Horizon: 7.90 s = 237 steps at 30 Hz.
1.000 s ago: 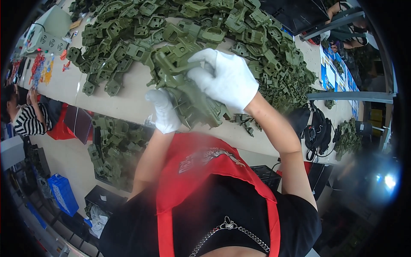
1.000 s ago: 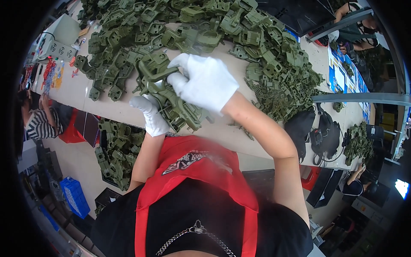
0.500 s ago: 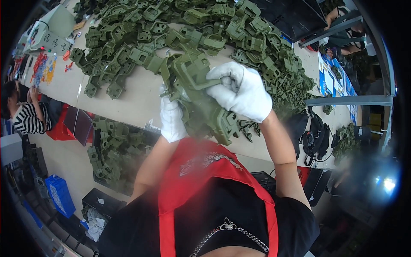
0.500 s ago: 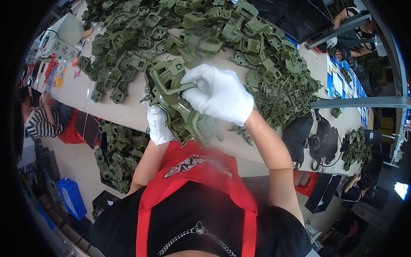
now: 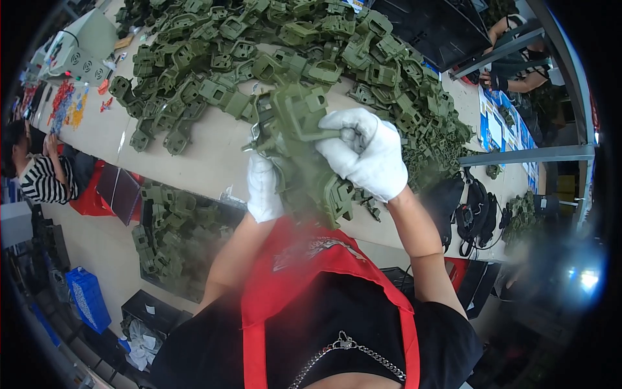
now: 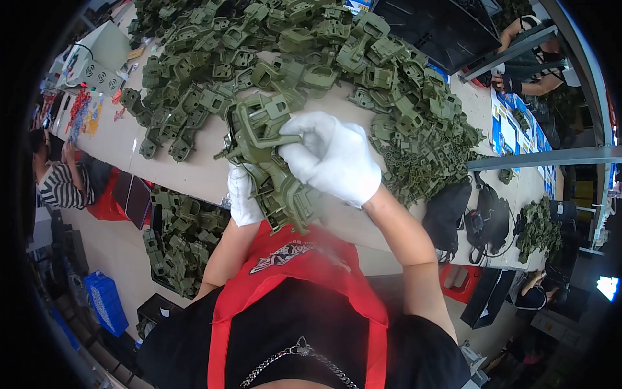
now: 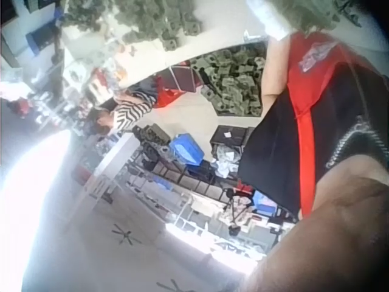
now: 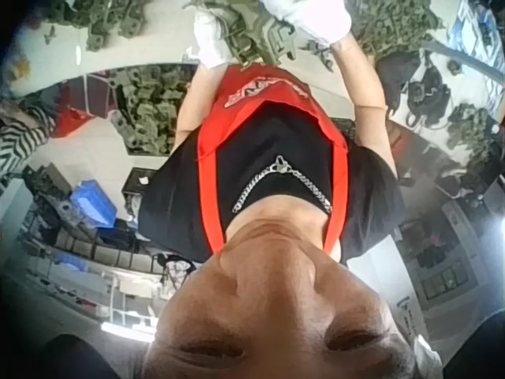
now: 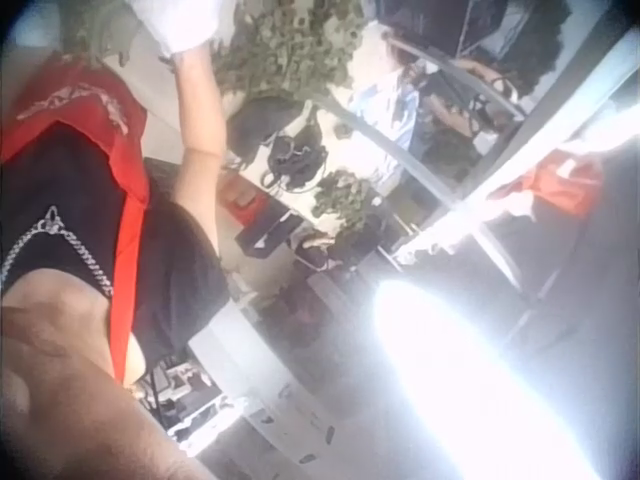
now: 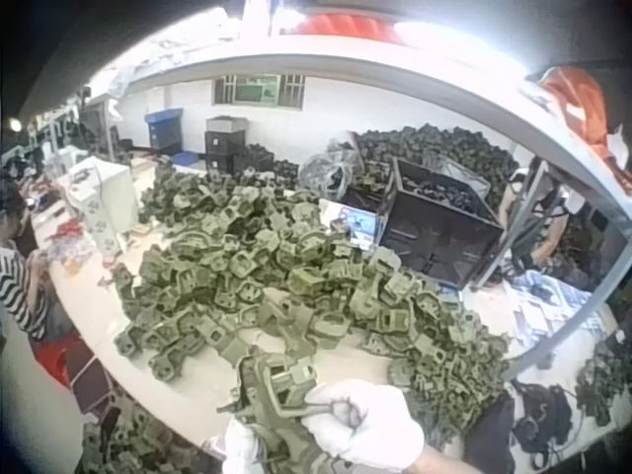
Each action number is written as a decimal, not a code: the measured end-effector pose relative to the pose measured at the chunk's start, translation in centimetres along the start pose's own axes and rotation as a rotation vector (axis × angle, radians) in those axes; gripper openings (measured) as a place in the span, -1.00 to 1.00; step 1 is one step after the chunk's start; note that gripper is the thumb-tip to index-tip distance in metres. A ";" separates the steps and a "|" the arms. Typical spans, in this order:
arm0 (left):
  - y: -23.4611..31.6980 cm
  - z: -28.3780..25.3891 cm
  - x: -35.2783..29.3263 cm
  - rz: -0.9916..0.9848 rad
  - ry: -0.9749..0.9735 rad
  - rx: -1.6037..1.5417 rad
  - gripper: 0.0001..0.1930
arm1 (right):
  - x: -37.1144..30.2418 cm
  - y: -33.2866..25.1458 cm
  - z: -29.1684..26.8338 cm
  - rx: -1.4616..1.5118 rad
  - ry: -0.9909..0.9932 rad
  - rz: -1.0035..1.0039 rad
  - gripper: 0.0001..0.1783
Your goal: The person sorts and assembles green plastic toy housing components by hand, taking them from plastic bins and fitting them together.
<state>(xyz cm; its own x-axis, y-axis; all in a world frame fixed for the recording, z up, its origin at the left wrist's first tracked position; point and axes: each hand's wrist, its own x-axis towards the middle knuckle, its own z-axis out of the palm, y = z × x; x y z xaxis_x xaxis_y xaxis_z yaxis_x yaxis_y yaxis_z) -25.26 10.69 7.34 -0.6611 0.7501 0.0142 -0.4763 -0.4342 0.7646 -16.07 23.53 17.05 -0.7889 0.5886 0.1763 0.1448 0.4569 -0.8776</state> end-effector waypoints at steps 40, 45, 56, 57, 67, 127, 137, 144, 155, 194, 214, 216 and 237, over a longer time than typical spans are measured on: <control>0.4 1.7 0.2 -0.060 -0.188 -0.151 -0.11 | 2.8 -1.6 0.5 -0.022 -0.347 0.120 -0.62; 0.6 2.2 0.2 0.006 0.018 -0.124 -0.07 | 2.6 -1.5 2.2 -0.082 -0.235 0.056 -0.68; 0.3 -1.5 1.3 0.115 0.032 -0.517 -0.48 | -2.4 3.0 2.5 0.244 -0.194 0.189 -0.22; 0.1 -1.4 1.4 0.122 0.037 -0.519 -0.48 | -3.3 3.2 3.2 0.441 -0.290 0.293 -0.18; 6.0 -2.0 -5.2 -0.069 -0.769 1.229 -0.86 | -3.7 6.2 -2.4 -0.215 -0.345 0.194 -0.33; 1.6 -0.8 -3.9 -0.589 -0.298 0.830 -0.18 | -7.1 5.6 0.4 0.172 -0.544 0.506 0.08; 0.9 -1.7 -3.0 -0.643 -0.385 0.624 -0.20 | -7.3 6.7 1.9 0.087 -0.485 0.490 -0.04; 0.2 -2.3 -2.1 -0.722 -0.395 0.534 -0.22 | -6.6 6.3 1.4 -0.047 -0.520 0.375 -0.12; 0.3 -1.4 -2.7 -0.685 -0.316 0.728 -0.31 | -8.3 6.8 2.9 0.647 -0.191 0.684 -0.27; 2.2 -3.2 -6.7 -0.723 -0.219 0.590 -0.30 | -7.2 5.6 4.2 0.244 -0.691 0.583 -0.42; 2.1 -1.0 -5.7 -0.328 -0.416 0.987 -0.31 | -7.7 5.5 1.1 -0.023 -0.849 0.476 -0.11; 2.6 0.3 -5.7 -0.332 -0.425 1.073 -0.27 | -8.5 4.3 2.0 -0.432 -0.791 0.373 -0.14; 0.5 5.2 -2.3 -0.022 -0.384 1.476 -0.32 | -5.4 6.9 -5.8 0.645 -0.046 0.152 0.08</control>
<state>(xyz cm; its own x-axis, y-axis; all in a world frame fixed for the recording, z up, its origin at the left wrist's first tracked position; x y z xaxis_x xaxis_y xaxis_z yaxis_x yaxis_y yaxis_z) -21.04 11.34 11.04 -0.3654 0.9306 -0.0217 0.6564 0.2742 0.7028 -7.33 27.34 12.66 -0.8145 0.5797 0.0234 -0.1193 -0.1279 -0.9846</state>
